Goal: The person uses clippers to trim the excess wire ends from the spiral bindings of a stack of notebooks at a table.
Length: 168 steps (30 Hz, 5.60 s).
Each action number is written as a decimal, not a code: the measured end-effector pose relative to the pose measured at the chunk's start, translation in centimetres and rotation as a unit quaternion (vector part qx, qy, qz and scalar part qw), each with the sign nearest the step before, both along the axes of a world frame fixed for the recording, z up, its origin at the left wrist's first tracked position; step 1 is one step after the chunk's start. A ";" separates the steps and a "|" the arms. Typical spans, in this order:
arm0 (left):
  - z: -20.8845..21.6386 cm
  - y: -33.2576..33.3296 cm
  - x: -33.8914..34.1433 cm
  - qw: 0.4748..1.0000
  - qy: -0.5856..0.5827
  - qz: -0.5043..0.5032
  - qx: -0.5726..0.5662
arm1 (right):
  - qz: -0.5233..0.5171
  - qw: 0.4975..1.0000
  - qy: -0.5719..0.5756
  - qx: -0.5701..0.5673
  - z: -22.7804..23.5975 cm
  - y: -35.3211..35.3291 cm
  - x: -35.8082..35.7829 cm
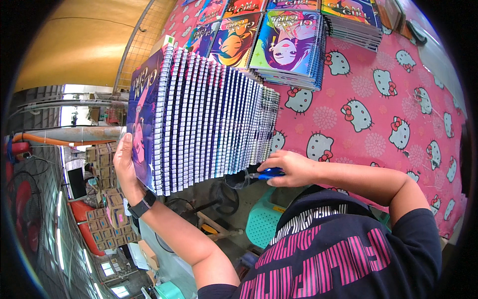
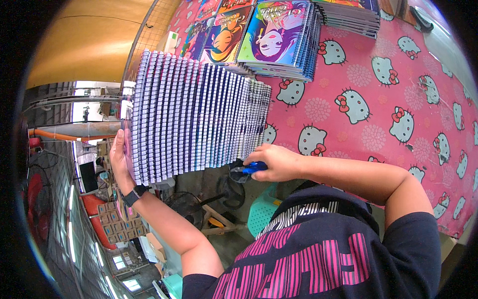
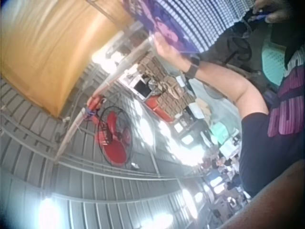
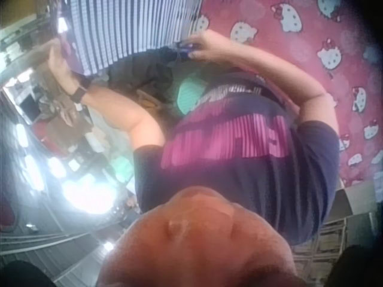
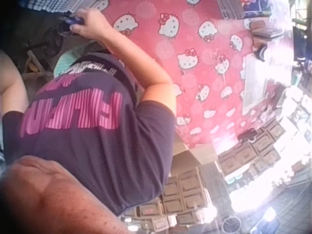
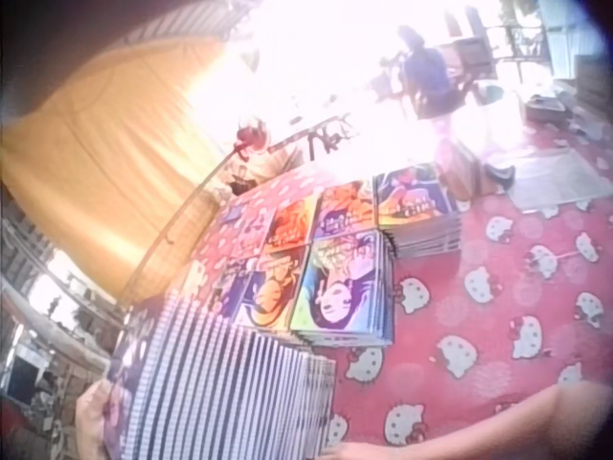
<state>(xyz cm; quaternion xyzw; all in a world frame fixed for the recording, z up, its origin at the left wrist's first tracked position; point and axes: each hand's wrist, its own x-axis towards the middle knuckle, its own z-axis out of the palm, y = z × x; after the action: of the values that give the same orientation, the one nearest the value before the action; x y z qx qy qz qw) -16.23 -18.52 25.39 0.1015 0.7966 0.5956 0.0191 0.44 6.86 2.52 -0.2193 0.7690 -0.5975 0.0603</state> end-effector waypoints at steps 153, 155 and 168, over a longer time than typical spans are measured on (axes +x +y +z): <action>-21.2 0.8 3.8 0.911 -0.119 0.031 0.393 | -0.148 0.960 0.177 0.157 -1.3 -0.1 -0.1; -21.1 0.8 3.8 0.912 -0.118 0.031 0.391 | -0.154 0.952 0.199 0.177 -1.2 -0.1 -0.2; -21.3 0.5 4.1 0.913 -0.116 0.035 0.390 | -0.143 0.970 0.131 0.147 -1.2 -0.1 0.2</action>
<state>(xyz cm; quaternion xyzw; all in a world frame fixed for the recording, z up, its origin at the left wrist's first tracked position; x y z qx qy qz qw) -12.15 -18.00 4.11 0.0029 0.4959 0.8670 0.0489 0.67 6.74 1.28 -0.1715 0.8729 -0.4467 -0.0954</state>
